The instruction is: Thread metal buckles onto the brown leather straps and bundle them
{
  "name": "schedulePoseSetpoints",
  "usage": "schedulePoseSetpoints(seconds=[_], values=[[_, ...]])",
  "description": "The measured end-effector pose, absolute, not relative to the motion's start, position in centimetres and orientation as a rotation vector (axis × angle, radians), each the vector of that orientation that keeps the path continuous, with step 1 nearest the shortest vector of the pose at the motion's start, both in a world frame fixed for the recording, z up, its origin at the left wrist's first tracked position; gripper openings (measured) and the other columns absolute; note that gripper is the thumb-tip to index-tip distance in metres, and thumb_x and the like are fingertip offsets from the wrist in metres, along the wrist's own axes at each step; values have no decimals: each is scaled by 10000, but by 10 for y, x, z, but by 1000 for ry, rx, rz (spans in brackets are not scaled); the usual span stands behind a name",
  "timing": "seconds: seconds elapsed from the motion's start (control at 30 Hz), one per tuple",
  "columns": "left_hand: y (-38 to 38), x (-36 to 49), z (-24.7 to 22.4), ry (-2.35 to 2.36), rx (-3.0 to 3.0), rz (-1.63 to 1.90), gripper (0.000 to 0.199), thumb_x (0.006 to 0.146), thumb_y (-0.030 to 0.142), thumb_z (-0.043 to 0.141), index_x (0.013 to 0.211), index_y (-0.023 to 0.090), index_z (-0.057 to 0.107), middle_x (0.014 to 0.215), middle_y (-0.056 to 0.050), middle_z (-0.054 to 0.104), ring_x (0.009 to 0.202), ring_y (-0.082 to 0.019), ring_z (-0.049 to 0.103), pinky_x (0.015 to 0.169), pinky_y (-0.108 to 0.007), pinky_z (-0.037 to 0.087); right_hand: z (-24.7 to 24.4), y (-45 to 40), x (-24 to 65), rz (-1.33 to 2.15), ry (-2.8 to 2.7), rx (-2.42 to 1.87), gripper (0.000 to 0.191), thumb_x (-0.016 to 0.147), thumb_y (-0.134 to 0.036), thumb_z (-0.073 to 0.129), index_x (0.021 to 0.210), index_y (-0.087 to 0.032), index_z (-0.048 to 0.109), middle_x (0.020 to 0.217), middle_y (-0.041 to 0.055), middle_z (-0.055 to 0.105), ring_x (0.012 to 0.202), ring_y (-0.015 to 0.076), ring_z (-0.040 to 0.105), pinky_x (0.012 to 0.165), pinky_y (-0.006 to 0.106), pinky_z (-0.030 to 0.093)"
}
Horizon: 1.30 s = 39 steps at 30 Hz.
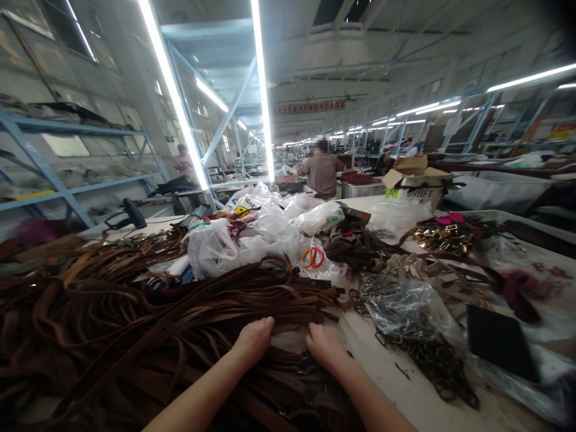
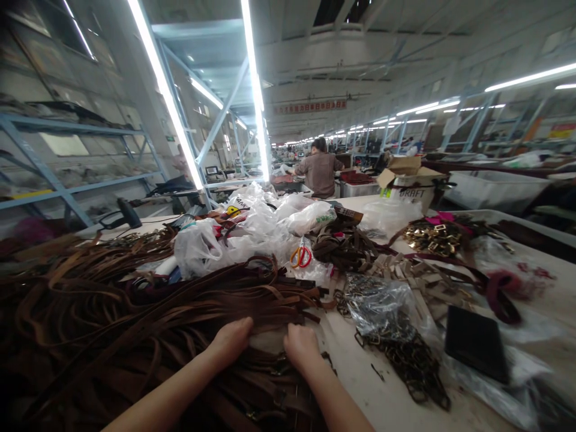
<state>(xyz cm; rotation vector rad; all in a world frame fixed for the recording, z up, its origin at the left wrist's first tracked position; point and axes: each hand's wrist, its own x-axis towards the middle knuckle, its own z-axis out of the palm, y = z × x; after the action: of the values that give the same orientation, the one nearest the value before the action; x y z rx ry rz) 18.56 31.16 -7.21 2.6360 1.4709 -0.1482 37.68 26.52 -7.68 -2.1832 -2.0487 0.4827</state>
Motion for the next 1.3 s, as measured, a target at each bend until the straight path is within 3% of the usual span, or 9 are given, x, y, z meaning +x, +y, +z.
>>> schedulePoseSetpoints(seconds=[0.23,0.4,0.53,0.7,0.87,0.97,1.07,1.17,1.3], values=[[311,188,-73,1457,2484,12,210,760,74,385,870,203,508,852,-24,617,815,-163,585,723,-251,415,-88,266,390,539,-1974,-2221,245,741,-227,416,855,-149,618,931,125,673,887,230,615,701,277,412],[324,188,-77,1508,2369,202,274,757,74,377,988,185,476,984,-34,592,934,-133,542,814,-217,384,-88,284,381,518,-1881,-2250,281,739,-281,474,926,-122,609,911,164,672,857,264,625,687,313,425],[332,192,-86,1496,2340,219,233,758,105,402,949,175,517,961,-37,602,917,-137,546,804,-212,388,-91,298,378,510,-1798,-2231,331,760,-316,480,1018,-142,594,959,149,668,884,272,617,696,317,422],[342,200,-90,1505,2359,171,204,700,147,501,896,173,553,949,-56,584,880,-180,551,757,-246,405,-94,310,383,527,-1720,-2133,446,878,-352,228,901,-197,646,935,98,681,902,242,609,699,290,411],[362,205,-86,1540,2409,123,246,755,89,401,926,162,562,958,-84,581,890,-185,554,777,-266,398,-96,342,386,554,-1639,-2061,544,888,-373,152,808,-176,653,884,113,682,888,243,605,722,293,397],[371,205,-84,1557,2445,86,299,776,65,351,947,166,576,953,-93,581,886,-199,557,763,-282,400,-95,357,389,611,-1603,-1994,448,875,-341,208,824,-179,622,907,104,675,887,232,600,708,285,398],[372,206,-85,1509,2499,51,346,805,104,352,1038,231,575,933,-72,579,854,-214,561,720,-292,406,-92,355,393,723,-1623,-1888,213,774,-295,432,884,-185,578,851,73,678,828,225,607,689,280,403],[360,208,-85,1401,2554,28,406,817,144,377,1154,330,509,924,-45,574,836,-217,554,707,-298,404,-90,336,399,872,-1620,-1750,336,647,-233,558,979,-197,524,889,35,665,807,187,601,666,243,419],[331,214,-76,1349,2629,65,434,815,157,398,1217,307,457,953,-64,562,890,-224,525,763,-321,390,-89,301,406,1054,-1507,-1645,342,719,-312,449,1025,-162,475,818,35,640,655,149,587,547,234,435]])
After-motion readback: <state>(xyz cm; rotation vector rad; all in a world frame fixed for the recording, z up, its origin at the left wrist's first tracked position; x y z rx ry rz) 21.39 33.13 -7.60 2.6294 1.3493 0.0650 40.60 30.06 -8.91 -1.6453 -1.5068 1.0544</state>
